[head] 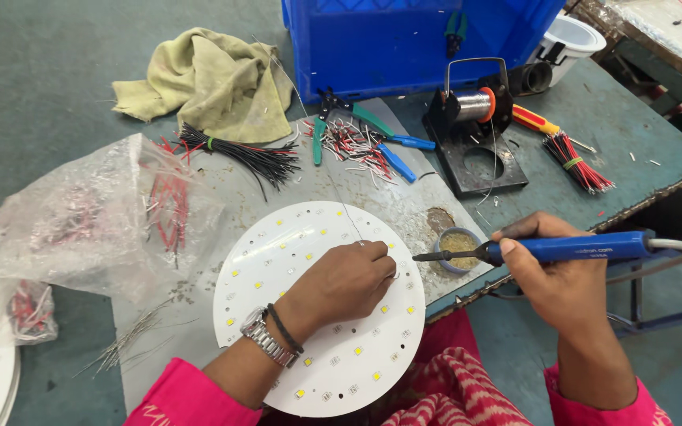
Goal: The person solders wires onto a circular LED board using a soldering iron and solder wire. They repeatedly apply solder to connection points, clean the iron tip, and continue attaching wires to multiple LEDs on the board.
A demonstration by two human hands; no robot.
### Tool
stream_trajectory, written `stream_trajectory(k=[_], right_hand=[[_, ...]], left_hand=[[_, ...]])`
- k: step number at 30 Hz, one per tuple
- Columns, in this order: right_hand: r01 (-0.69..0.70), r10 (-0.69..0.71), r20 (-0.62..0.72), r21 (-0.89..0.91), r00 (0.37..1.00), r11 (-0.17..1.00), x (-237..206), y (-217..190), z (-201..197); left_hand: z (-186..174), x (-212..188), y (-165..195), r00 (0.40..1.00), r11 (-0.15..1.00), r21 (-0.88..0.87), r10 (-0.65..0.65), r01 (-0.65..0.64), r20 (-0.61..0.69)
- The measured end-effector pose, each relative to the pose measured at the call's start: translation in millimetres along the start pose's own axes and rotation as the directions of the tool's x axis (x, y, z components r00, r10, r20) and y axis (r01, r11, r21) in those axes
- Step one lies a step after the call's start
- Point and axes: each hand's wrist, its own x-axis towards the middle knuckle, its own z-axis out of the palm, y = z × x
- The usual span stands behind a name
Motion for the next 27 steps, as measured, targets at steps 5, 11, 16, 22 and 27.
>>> stream_trajectory(k=[5,11,16,22,27], right_hand=[[0.024,-0.024,-0.054,0.002,0.998,1.000,-10.0,3.5,-2.5],[0.031,-0.030,-0.028,0.012,0.999,0.999,-22.1,5.3,-9.6],[0.047,-0.047,0.014,-0.025,0.999,0.999,-23.1,0.6,-11.0],[0.021,-0.022,0.076,0.024,0.997,1.000,-26.7,-5.7,-7.6],[0.019,-0.023,0.096,0.043,0.995,0.999,-27.6,-6.4,-4.9]], left_hand=[[-0.2,-1.4,1.3,1.000,1.000,-0.012,0.009,-0.009,-0.015],[0.4,-3.3,4.9,0.999,1.000,-0.011,0.006,-0.006,0.036],[-0.7,-2.9,6.9,0.999,0.999,-0.027,0.026,-0.025,0.022],[2.7,-2.7,8.0,0.998,0.999,-0.030,0.016,-0.014,0.056],[5.0,-2.9,7.3,0.999,1.000,-0.009,0.025,-0.025,0.047]])
